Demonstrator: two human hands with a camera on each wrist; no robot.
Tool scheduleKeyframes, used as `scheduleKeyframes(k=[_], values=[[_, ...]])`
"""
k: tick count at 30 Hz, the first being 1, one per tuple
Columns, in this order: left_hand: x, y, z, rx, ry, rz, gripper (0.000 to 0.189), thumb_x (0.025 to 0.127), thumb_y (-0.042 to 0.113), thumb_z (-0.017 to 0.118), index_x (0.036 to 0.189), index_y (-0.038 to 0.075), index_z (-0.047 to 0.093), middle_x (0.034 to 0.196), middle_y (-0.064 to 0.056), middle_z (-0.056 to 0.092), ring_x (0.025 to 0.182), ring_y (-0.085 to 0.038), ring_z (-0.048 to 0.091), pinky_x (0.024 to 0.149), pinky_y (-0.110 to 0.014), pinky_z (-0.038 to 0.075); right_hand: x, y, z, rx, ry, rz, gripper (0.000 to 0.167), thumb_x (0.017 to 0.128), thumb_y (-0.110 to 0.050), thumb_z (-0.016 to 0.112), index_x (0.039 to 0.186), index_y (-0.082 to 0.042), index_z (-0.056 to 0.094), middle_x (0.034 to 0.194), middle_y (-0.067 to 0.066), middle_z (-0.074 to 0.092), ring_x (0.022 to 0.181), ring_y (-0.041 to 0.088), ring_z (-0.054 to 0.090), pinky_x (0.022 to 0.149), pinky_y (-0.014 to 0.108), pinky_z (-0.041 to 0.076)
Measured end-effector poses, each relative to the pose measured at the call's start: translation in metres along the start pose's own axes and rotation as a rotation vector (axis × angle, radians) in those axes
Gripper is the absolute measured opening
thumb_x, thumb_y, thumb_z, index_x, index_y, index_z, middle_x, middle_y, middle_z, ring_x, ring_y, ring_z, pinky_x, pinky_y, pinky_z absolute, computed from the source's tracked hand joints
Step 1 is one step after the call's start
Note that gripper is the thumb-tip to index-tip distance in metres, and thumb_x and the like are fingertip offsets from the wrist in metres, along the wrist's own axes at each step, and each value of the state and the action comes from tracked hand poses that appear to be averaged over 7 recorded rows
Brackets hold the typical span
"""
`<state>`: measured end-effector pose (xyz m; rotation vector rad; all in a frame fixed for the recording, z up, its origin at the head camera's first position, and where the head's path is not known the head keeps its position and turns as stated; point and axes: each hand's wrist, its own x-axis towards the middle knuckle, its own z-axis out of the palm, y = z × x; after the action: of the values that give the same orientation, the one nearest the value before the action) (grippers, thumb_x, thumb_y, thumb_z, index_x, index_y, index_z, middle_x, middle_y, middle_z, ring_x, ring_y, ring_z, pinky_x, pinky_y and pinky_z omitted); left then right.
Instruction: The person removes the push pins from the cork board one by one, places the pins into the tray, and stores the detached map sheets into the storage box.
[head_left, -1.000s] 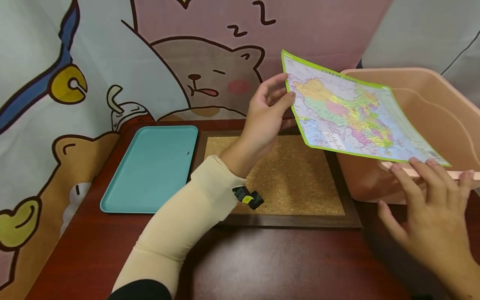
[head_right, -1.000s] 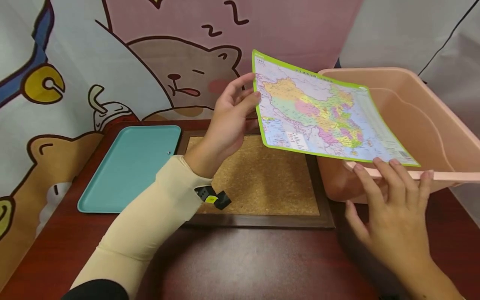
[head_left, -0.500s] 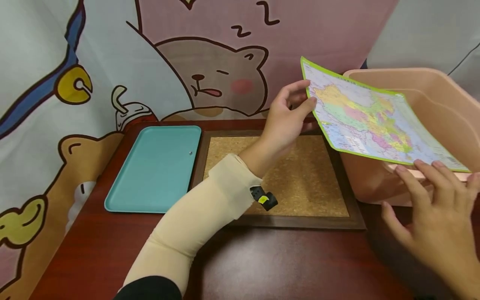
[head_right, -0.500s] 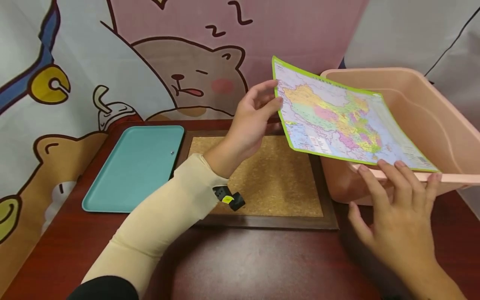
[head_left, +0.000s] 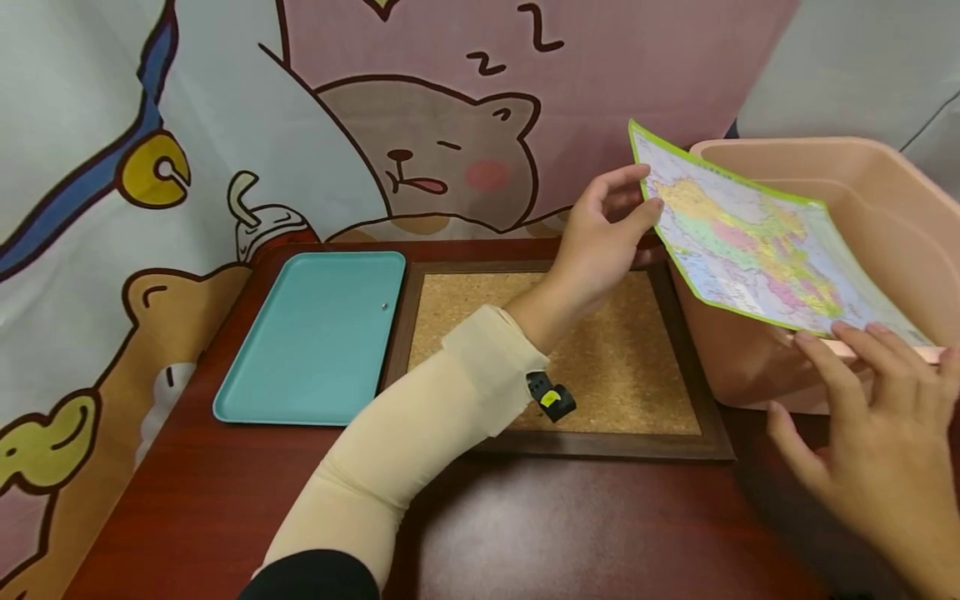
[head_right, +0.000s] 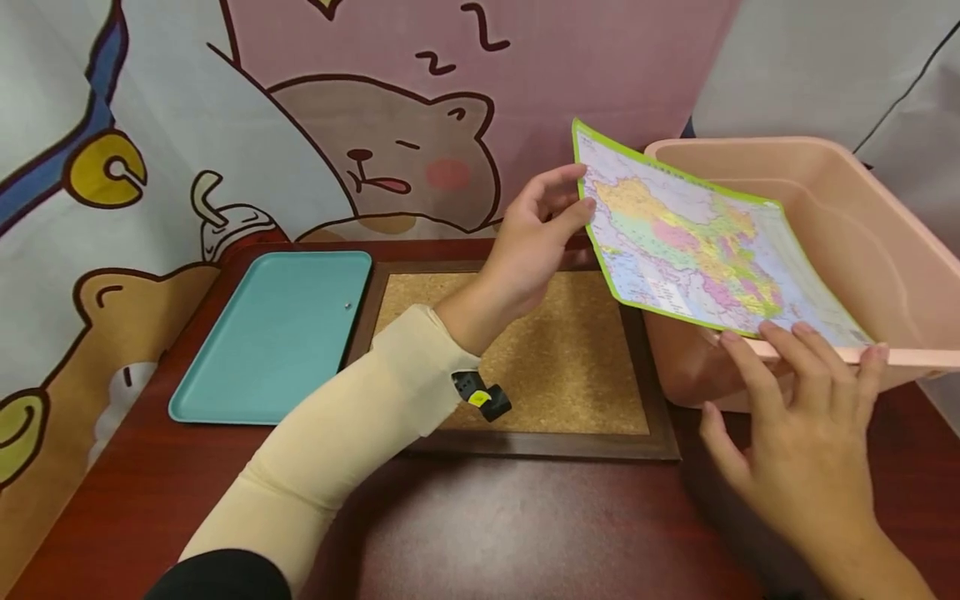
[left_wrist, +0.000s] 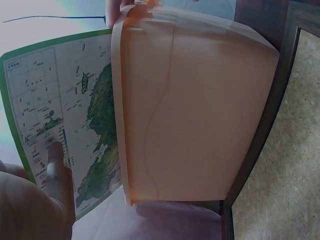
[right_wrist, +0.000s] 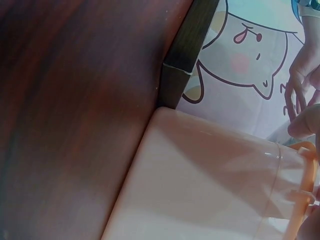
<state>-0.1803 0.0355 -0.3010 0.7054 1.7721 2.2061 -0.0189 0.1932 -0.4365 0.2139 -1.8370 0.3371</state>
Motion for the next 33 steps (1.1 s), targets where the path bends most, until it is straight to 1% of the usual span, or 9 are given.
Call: scheduleKeyframes(k=[4, 13, 16, 21, 23, 25, 27, 30, 33], values=[[0.002, -0.003, 0.001, -0.021, 0.000, 0.000, 0.037, 0.099, 0.006, 0.061, 0.133, 0.018, 0.056, 0.104, 0.002, 0.056, 0.080, -0.011, 0.062, 0.062, -0.028, 0.059, 0.002, 0.000, 0.004, 0.013, 0.029, -0.006, 0.058, 0.096, -0.052, 0.046, 0.129, -0.005, 0.055, 0.137, 0.024, 0.046, 0.134, 0.043, 0.039, 0.116, 0.068, 0.010], [0.006, -0.005, 0.008, -0.061, -0.034, 0.020, 0.036, 0.100, 0.005, 0.059, 0.135, 0.015, 0.055, 0.105, 0.003, 0.053, 0.081, -0.010, 0.060, 0.063, -0.028, 0.059, 0.003, 0.000, 0.001, 0.027, 0.019, 0.006, 0.058, 0.097, -0.051, 0.047, 0.128, -0.004, 0.056, 0.140, 0.023, 0.048, 0.134, 0.043, 0.040, 0.117, 0.069, 0.008], [0.007, -0.006, 0.010, -0.045, -0.026, 0.018, 0.036, 0.100, 0.007, 0.060, 0.134, 0.015, 0.056, 0.105, 0.003, 0.053, 0.081, -0.009, 0.058, 0.062, -0.027, 0.059, 0.002, 0.002, -0.001, 0.025, 0.002, 0.017, 0.059, 0.097, -0.052, 0.046, 0.128, -0.003, 0.056, 0.137, 0.024, 0.050, 0.135, 0.042, 0.040, 0.117, 0.068, 0.007], [0.008, -0.008, 0.015, -0.019, -0.028, 0.018, 0.035, 0.100, 0.009, 0.061, 0.134, 0.016, 0.057, 0.105, 0.004, 0.055, 0.079, -0.009, 0.058, 0.062, -0.029, 0.059, 0.001, 0.003, 0.000, 0.032, 0.031, 0.022, 0.061, 0.097, -0.050, 0.047, 0.129, 0.001, 0.052, 0.132, 0.025, 0.054, 0.135, 0.040, 0.042, 0.118, 0.068, 0.006], [0.009, -0.008, 0.017, 0.011, -0.024, 0.025, 0.034, 0.100, 0.011, 0.062, 0.133, 0.018, 0.057, 0.104, 0.005, 0.056, 0.077, -0.009, 0.057, 0.062, -0.028, 0.057, 0.001, 0.004, 0.000, 0.035, 0.035, 0.015, 0.061, 0.097, -0.050, 0.047, 0.130, 0.001, 0.051, 0.133, 0.024, 0.054, 0.135, 0.040, 0.042, 0.118, 0.068, 0.006], [0.009, -0.009, 0.019, 0.038, -0.012, 0.028, 0.034, 0.099, 0.013, 0.063, 0.132, 0.019, 0.058, 0.103, 0.006, 0.056, 0.076, -0.008, 0.056, 0.060, -0.025, 0.055, 0.000, 0.005, -0.002, 0.030, 0.013, 0.011, 0.061, 0.098, -0.050, 0.046, 0.131, 0.001, 0.051, 0.134, 0.024, 0.053, 0.136, 0.040, 0.041, 0.118, 0.068, 0.005], [0.009, -0.010, 0.022, 0.054, -0.005, 0.025, 0.033, 0.099, 0.014, 0.063, 0.131, 0.020, 0.059, 0.103, 0.006, 0.056, 0.076, -0.008, 0.056, 0.059, -0.024, 0.054, -0.001, 0.007, -0.005, 0.018, -0.031, 0.010, 0.060, 0.098, -0.051, 0.044, 0.130, 0.000, 0.051, 0.136, 0.025, 0.051, 0.136, 0.042, 0.040, 0.118, 0.068, 0.004], [0.010, -0.013, 0.027, -0.008, -0.022, 0.014, 0.033, 0.099, 0.011, 0.063, 0.131, 0.018, 0.058, 0.102, 0.005, 0.055, 0.079, -0.008, 0.057, 0.061, -0.028, 0.058, -0.003, 0.008, -0.009, 0.004, -0.076, 0.016, 0.060, 0.099, -0.052, 0.043, 0.128, 0.000, 0.054, 0.138, 0.026, 0.049, 0.137, 0.044, 0.038, 0.118, 0.069, 0.004], [0.011, -0.016, 0.032, -0.090, -0.051, 0.016, 0.035, 0.099, 0.006, 0.061, 0.133, 0.012, 0.056, 0.101, 0.003, 0.054, 0.078, -0.010, 0.059, 0.062, -0.033, 0.061, -0.004, 0.009, -0.010, 0.002, -0.093, 0.015, 0.060, 0.099, -0.052, 0.043, 0.126, 0.000, 0.055, 0.140, 0.025, 0.048, 0.138, 0.043, 0.036, 0.118, 0.069, 0.003]])
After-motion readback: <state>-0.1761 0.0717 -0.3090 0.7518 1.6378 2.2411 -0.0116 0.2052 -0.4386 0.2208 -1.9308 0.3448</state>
